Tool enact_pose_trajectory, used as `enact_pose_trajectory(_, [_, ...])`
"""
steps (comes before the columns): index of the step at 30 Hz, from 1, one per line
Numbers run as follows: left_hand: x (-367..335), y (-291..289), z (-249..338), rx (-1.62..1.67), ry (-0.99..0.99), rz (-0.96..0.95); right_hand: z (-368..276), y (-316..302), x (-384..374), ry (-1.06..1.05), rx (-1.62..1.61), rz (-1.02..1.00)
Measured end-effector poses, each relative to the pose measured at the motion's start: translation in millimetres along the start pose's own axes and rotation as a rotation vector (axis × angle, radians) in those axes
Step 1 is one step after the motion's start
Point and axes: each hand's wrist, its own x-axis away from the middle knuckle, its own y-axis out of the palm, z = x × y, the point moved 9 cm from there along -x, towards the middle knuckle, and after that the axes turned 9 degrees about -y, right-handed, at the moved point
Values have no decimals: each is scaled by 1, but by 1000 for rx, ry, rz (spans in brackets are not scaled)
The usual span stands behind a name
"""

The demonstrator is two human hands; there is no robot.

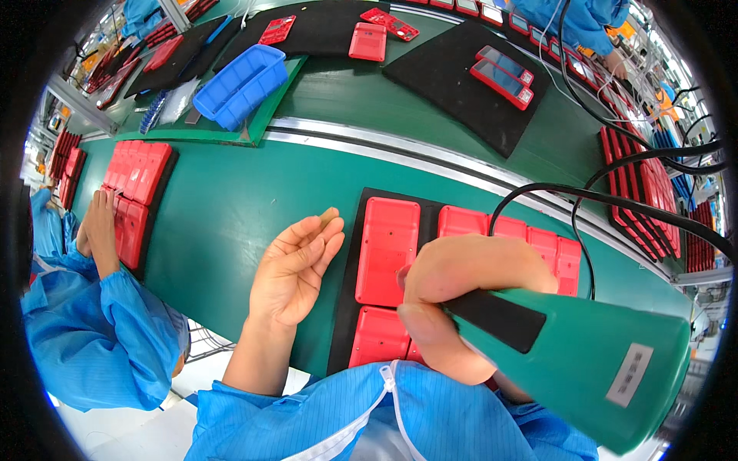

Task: The person assembles plastic device housings by securing PCB components with screws using an electric screwdriver.

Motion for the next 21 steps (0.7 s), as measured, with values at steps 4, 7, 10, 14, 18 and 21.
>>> enact_pose_trajectory(4, [2, 3, -3, 2, 16, -12, 3, 5, -3, 51, 39, 84])
enact_pose_trajectory(7, [6, 7, -1, 12, 33, 4, 18, 19, -5, 248, 84, -196])
enact_pose_trajectory(10, [9, 0, 7, 1, 82, 96, 23, 0, 0, 217, 47, 237])
enact_pose_trajectory(14, [14, 8, 10, -138, 141, -16, 22, 4, -2, 175, 157, 59])
enact_pose_trajectory(18, [18, 12, -10, -107, -14, 14, 16, 8, 2, 158, 193, 41])
enact_pose_trajectory(21, [29, 17, -14, -274, 25, 15, 15, 6, 5, 170, 137, 71])
